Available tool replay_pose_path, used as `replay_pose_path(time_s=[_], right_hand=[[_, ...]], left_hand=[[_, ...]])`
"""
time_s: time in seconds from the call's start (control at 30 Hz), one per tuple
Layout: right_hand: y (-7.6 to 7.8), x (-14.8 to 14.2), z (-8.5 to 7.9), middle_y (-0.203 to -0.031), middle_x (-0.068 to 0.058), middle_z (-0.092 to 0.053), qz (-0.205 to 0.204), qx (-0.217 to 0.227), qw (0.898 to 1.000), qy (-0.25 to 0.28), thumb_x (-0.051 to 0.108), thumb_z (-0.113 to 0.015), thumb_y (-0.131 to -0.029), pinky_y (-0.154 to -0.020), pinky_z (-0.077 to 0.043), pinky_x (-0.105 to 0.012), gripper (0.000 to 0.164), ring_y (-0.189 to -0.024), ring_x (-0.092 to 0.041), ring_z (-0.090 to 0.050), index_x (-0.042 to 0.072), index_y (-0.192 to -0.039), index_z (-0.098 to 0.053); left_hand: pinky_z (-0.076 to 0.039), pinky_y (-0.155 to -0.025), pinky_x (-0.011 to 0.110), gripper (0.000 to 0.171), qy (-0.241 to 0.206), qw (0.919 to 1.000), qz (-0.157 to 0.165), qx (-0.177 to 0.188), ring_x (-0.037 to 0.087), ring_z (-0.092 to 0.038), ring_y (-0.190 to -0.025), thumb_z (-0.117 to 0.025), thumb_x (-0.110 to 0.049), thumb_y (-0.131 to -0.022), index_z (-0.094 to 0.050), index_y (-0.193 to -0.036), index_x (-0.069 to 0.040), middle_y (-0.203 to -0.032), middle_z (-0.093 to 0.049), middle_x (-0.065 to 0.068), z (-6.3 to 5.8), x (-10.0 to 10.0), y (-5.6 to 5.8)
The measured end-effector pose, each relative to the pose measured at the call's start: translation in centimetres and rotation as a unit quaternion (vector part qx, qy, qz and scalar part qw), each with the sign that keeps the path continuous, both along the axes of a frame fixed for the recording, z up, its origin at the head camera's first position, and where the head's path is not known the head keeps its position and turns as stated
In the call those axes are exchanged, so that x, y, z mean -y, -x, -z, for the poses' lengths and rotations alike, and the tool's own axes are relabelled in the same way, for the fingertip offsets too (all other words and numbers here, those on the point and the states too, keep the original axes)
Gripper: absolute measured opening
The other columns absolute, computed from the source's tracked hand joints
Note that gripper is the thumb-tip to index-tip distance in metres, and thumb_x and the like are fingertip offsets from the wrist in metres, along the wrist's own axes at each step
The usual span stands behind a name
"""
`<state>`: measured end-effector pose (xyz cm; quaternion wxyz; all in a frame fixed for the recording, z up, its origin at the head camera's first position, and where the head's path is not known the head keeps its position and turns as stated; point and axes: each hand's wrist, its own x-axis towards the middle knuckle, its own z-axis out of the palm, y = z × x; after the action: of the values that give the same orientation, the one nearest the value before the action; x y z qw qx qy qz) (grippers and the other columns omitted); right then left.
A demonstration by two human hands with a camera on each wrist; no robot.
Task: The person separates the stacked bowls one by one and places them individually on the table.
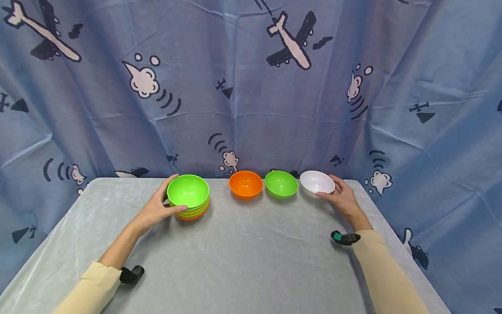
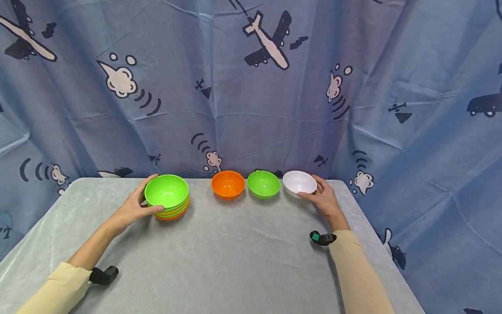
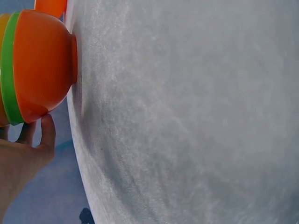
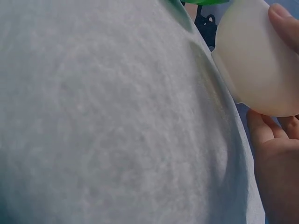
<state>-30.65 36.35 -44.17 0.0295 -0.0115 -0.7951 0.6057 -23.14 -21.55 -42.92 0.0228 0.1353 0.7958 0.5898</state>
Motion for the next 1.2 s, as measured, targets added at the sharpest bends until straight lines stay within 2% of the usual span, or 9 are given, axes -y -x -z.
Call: replay_pose_path(time_s=[0.27, 0.47, 0.57, 0.73, 0.87, 1.03, 1.2], right_hand=[[0.3, 0.1, 0.7, -0.165, -0.018, -0.020, -0.004, 0.012, 1.000, -0.011, 0.011, -0.090, -0.079, -0.115, -0.027, -0.047, 0.110, -0.150, -0.035, -0.021, 0.001, -0.161, -0.018], [0.0, -0.1, 0.8, -0.164, -0.022, -0.020, -0.029, 0.011, 0.999, -0.018, 0.004, -0.087, -0.080, -0.115, -0.028, -0.046, 0.107, -0.149, -0.037, -0.022, -0.003, -0.160, -0.015], [0.0, -0.3, 0.6, -0.161, -0.026, -0.022, -0.050, 0.001, 0.998, -0.032, 0.001, -0.086, -0.080, -0.115, -0.028, -0.047, 0.105, -0.148, -0.038, -0.023, -0.006, -0.158, -0.015], [0.0, -0.7, 0.0, -0.160, -0.028, -0.023, -0.070, -0.003, 0.994, -0.080, 0.010, -0.086, -0.083, -0.115, -0.026, -0.050, 0.104, -0.147, -0.040, -0.023, -0.006, -0.158, -0.016], [-0.2, -1.0, -0.5, -0.162, -0.027, -0.021, -0.062, 0.002, 0.990, -0.129, 0.021, -0.084, -0.087, -0.114, -0.028, -0.053, 0.099, -0.146, -0.044, -0.025, -0.004, -0.159, -0.021], [-0.2, -1.6, -1.4, -0.161, -0.026, -0.026, -0.051, -0.022, 0.982, -0.181, 0.035, -0.078, -0.092, -0.110, -0.032, -0.057, 0.089, -0.142, -0.048, -0.031, -0.003, -0.157, -0.030], [-0.4, -1.1, -2.6, -0.158, -0.024, -0.032, -0.013, -0.065, 0.985, -0.157, 0.035, -0.075, -0.095, -0.109, -0.035, -0.055, 0.077, -0.141, -0.044, -0.036, -0.004, -0.152, -0.041]], left_hand=[[-0.026, -0.111, 0.065, 0.101, 0.003, 1.0000, 0.001, -0.002, 0.044, -0.017, -0.148, -0.082, -0.018, -0.089, -0.015, -0.164, -0.022, -0.162, -0.022, 0.016, 0.0, 0.0, -0.1], [-0.027, -0.111, 0.064, 0.100, 0.002, 1.0000, 0.000, -0.006, 0.042, -0.019, -0.148, -0.082, -0.019, -0.089, -0.016, -0.164, -0.022, -0.161, -0.023, 0.016, 0.1, 0.0, -0.1], [-0.028, -0.111, 0.063, 0.100, 0.002, 1.0000, 0.000, -0.007, 0.042, -0.020, -0.148, -0.082, -0.019, -0.089, -0.017, -0.164, -0.022, -0.161, -0.023, 0.015, 0.1, 0.0, -0.1], [-0.026, -0.111, 0.064, 0.100, 0.007, 0.9999, -0.001, -0.009, 0.042, -0.019, -0.148, -0.083, -0.021, -0.089, -0.017, -0.164, -0.023, -0.162, -0.023, 0.015, 0.2, 0.0, 0.0], [-0.025, -0.112, 0.064, 0.100, 0.006, 0.9999, 0.000, -0.009, 0.043, -0.018, -0.148, -0.082, -0.021, -0.089, -0.016, -0.164, -0.023, -0.162, -0.022, 0.015, 0.2, 0.0, 0.1], [-0.025, -0.112, 0.064, 0.100, 0.002, 1.0000, -0.001, -0.007, 0.042, -0.019, -0.148, -0.083, -0.020, -0.088, -0.017, -0.164, -0.025, -0.162, -0.023, 0.014, 0.3, 0.1, 0.1], [-0.025, -0.112, 0.064, 0.099, -0.001, 0.9999, 0.000, -0.011, 0.042, -0.019, -0.148, -0.083, -0.019, -0.088, -0.018, -0.164, -0.024, -0.161, -0.024, 0.014, 0.3, 0.1, 0.2]])
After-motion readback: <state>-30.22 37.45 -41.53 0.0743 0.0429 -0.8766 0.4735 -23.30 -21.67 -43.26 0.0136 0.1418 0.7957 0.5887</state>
